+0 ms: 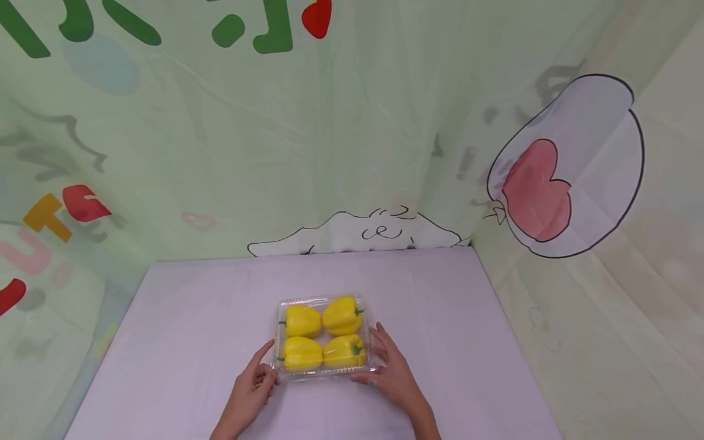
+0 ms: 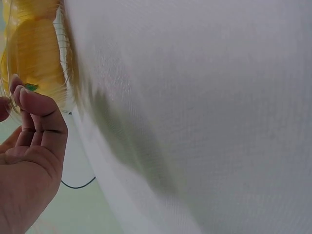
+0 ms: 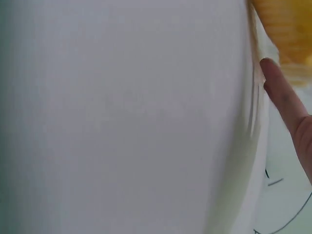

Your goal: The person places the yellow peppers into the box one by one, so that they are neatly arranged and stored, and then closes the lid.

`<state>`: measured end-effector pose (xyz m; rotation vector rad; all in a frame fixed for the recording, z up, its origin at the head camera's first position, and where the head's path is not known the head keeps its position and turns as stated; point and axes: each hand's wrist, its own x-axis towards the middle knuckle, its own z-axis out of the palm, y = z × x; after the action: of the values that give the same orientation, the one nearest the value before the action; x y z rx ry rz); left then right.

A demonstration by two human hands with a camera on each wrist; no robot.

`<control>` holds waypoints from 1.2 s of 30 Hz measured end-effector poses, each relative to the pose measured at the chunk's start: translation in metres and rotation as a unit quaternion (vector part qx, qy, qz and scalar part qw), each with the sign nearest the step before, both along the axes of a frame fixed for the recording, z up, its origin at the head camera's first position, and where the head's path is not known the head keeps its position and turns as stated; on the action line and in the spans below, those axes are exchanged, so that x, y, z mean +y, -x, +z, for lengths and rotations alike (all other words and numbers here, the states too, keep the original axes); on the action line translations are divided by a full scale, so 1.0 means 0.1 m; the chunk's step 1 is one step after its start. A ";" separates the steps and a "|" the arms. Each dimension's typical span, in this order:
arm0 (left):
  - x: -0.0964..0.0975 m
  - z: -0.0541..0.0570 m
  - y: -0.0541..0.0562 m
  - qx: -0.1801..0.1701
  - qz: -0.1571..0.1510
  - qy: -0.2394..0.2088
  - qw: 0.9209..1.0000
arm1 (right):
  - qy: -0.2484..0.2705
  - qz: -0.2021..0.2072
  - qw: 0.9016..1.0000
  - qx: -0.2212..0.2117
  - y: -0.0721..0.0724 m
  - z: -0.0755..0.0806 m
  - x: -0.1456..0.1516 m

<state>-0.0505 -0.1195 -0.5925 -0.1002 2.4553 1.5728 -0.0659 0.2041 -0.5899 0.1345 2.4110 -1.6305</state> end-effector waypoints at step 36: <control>-0.05 0.02 0.00 -0.018 0.001 -0.019 1.000 | 0.044 0.089 0.994 -0.051 -0.11 0.05 0.17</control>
<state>-0.0508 -0.1248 -0.5907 -0.1228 2.3975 1.6048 -0.0544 0.2209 -0.5852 -0.0112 2.2031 -1.6036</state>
